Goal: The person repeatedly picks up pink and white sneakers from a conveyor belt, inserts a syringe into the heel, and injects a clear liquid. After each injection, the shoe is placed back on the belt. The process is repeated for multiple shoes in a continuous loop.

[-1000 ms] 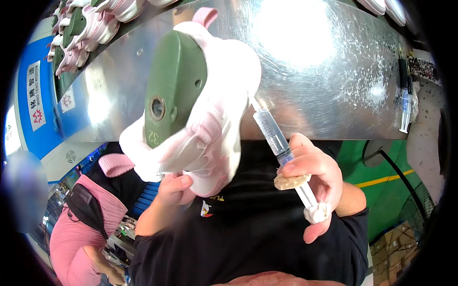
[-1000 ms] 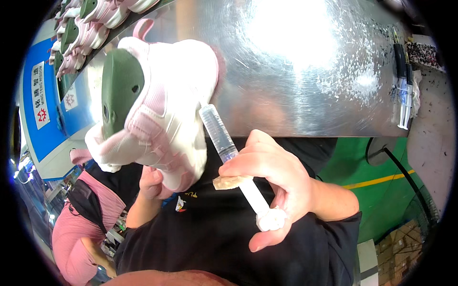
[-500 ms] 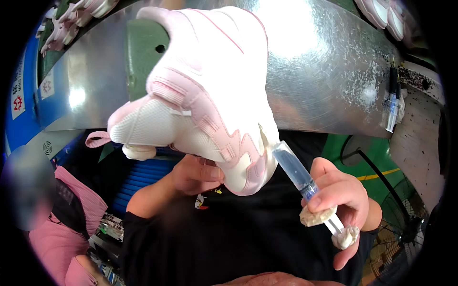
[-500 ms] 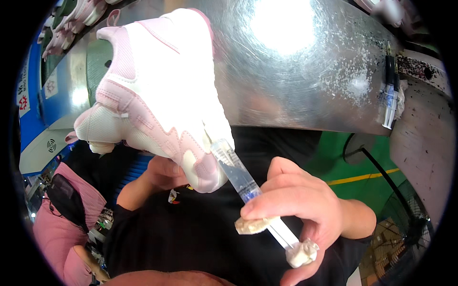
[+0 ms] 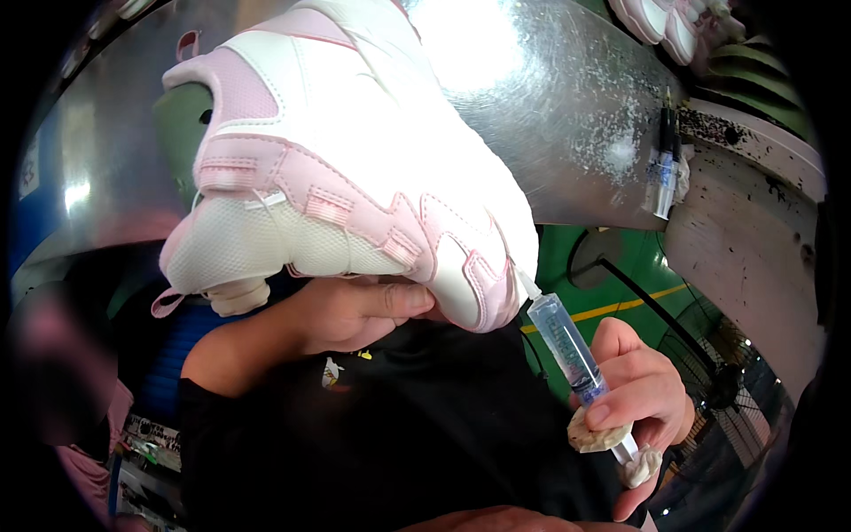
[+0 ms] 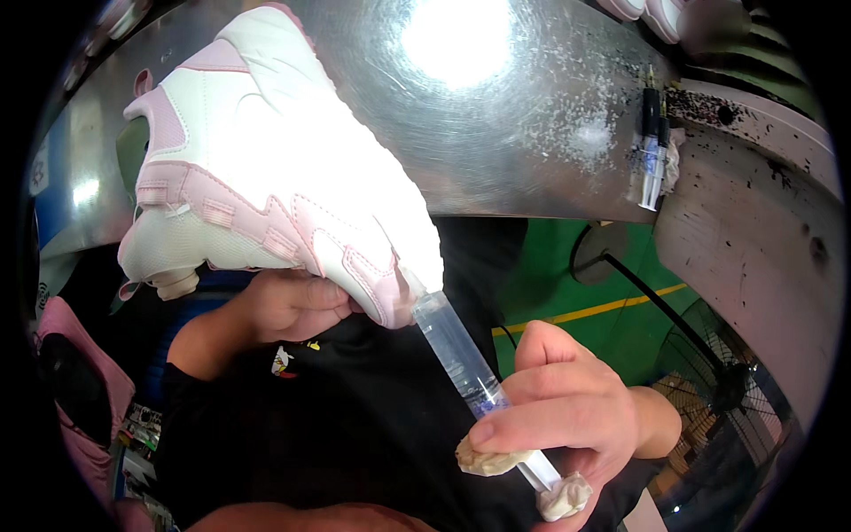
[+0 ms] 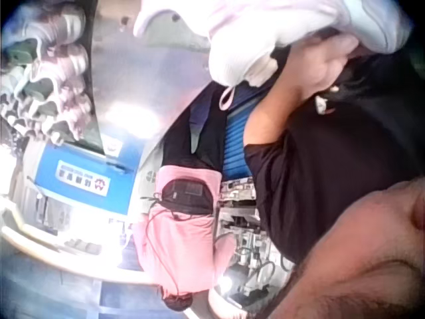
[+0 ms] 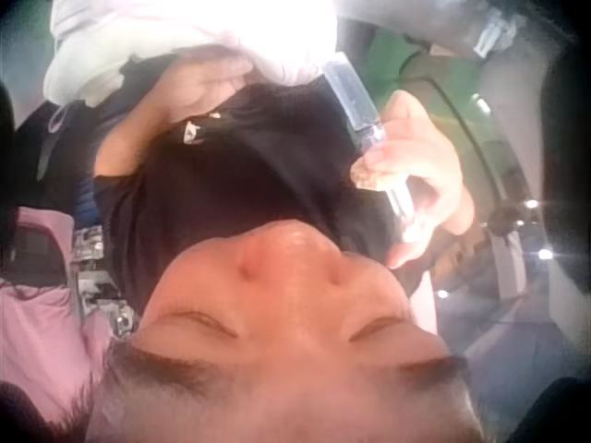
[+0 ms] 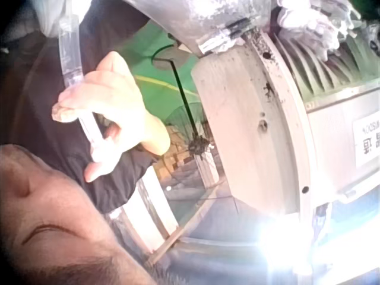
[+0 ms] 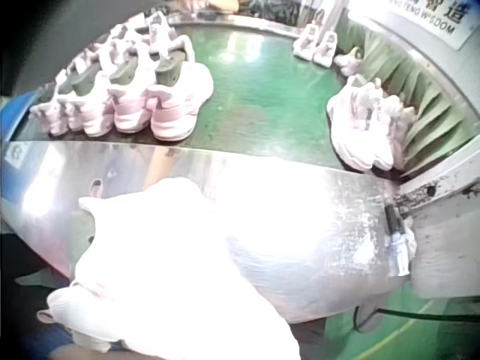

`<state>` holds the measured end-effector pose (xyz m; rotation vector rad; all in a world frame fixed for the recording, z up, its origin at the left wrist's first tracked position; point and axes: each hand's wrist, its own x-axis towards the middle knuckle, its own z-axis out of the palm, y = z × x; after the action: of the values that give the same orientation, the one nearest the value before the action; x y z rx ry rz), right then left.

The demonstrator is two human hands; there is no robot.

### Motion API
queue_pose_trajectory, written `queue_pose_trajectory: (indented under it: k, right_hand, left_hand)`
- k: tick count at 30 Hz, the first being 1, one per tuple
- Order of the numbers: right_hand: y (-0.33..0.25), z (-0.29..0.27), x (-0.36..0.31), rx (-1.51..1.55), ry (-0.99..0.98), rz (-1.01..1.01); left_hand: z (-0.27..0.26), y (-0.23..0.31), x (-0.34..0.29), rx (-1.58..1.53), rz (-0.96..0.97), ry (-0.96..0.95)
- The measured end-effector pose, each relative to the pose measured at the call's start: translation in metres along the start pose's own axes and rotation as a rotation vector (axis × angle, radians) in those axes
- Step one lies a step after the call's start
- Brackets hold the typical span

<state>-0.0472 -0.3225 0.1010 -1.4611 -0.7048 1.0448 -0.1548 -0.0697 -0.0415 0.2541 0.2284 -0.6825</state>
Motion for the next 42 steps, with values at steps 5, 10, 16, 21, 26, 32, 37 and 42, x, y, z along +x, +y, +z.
queue_pose_trajectory:
  k: [5,10,16,21,26,32,37,42]
  right_hand:
    - [-0.012,0.0,-0.008,-0.08,0.018,0.041]
    - [-0.013,0.009,-0.014,-0.186,0.137,-0.004]
    - [-0.017,0.007,-0.024,-0.256,0.096,0.056]
    - [-0.014,0.013,-0.028,-0.326,0.137,0.026]
    - [-0.003,0.019,-0.027,-0.391,0.235,-0.092]
    - [0.019,0.029,-0.026,-0.57,0.307,-0.236]
    - [0.041,0.038,-0.012,-0.773,0.397,-0.402]
    - [0.056,0.042,-0.001,-0.871,0.439,-0.473]
  left_hand:
    - [0.003,0.013,0.017,0.102,-0.136,0.001]
    - [0.002,0.003,0.035,0.063,-0.035,-0.047]
    - [0.002,-0.004,0.049,0.047,0.046,-0.046]
    - [0.0,-0.01,0.058,-0.026,0.057,-0.065]
    - [0.01,0.001,0.063,-0.039,0.121,-0.123]
    - [0.016,0.005,0.077,-0.041,0.143,-0.172]
    - [0.025,0.014,0.087,-0.075,0.163,-0.236]
    - [0.04,0.02,0.084,-0.09,0.144,-0.126]
